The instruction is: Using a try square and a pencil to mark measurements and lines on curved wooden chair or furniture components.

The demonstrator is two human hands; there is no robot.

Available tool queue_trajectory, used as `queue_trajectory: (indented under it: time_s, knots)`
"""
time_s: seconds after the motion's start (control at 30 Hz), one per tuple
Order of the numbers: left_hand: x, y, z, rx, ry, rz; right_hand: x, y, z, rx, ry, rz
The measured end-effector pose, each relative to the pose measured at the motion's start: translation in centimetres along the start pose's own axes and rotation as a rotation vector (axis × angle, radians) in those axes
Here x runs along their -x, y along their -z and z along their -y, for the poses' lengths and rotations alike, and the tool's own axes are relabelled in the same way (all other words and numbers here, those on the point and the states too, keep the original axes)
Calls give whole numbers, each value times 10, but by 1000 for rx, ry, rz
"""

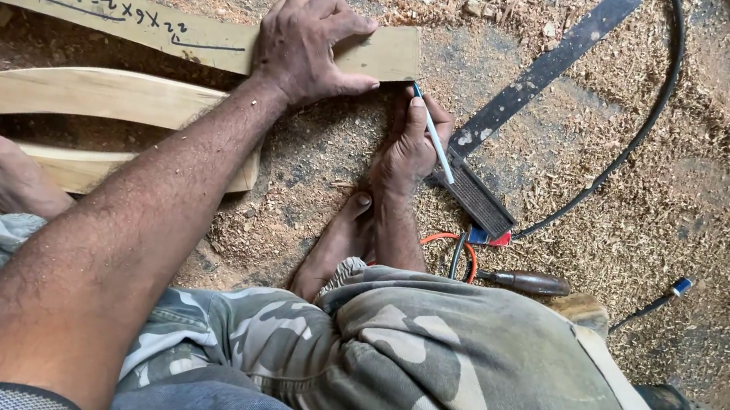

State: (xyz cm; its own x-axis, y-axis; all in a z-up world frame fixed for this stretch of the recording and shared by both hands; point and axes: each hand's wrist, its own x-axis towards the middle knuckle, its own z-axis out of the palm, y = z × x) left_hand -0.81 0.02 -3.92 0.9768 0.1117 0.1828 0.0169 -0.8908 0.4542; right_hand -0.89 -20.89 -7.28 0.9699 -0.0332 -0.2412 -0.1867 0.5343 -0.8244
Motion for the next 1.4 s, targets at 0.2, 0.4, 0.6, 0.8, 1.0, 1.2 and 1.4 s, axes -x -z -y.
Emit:
queue_trajectory:
  time_s: [0.2, 0.4, 0.6, 0.8, 1.0, 1.2, 1.4]
  knots:
    - [1, -2, 1, 14, 4, -2, 0, -4, 2, 16, -3, -10]
    - [0, -4, 2, 28, -4, -9, 1, -2, 2, 16, 12, 1]
    - [1, -4, 2, 18, -4, -24, 0, -4, 3, 35, 18, 3]
    - [2, -1, 0, 33, 15, 9, 3, -7, 8, 210, 19, -11]
    - [-1, 2, -1, 15, 1, -9, 2, -5, 7, 162, 45, 24]
    - [-1, 3, -1, 22, 7, 10, 2, -5, 5, 138, 45, 20]
    - [0, 2, -1, 18, 6, 14, 3, -5, 7, 151, 38, 18]
